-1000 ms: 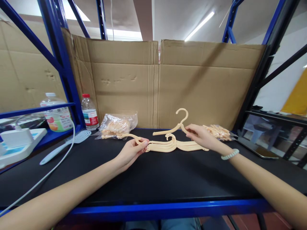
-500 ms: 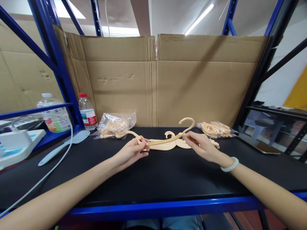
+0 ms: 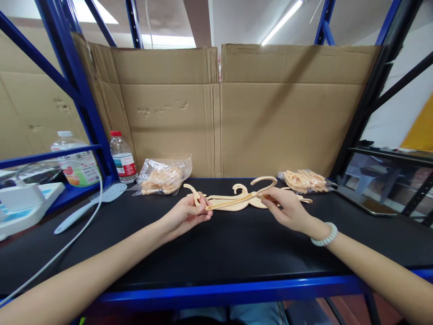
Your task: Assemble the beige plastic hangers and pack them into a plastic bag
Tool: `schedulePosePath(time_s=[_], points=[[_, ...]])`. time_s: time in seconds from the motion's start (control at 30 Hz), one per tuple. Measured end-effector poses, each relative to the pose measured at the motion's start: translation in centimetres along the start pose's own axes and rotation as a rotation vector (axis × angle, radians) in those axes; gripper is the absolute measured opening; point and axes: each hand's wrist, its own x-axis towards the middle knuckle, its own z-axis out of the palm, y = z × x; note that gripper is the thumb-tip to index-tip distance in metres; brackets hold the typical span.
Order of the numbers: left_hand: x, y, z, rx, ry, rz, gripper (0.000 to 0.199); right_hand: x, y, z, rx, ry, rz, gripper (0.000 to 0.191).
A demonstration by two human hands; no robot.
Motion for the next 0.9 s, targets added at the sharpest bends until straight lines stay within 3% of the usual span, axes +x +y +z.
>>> schedulePosePath(time_s=[0.37,0.9], points=[[0.0,-0.2,0.2,0.063,0.089,0.059,0.026,-0.3,-0.7,0.5,-0.078,0.087,-0.139,0.013],[0.0,-0.1,0.6,0.132,0.229,0.18,0.03,-0.3,-1.6,1.0,-0.065,0.045,0.003,0.018]])
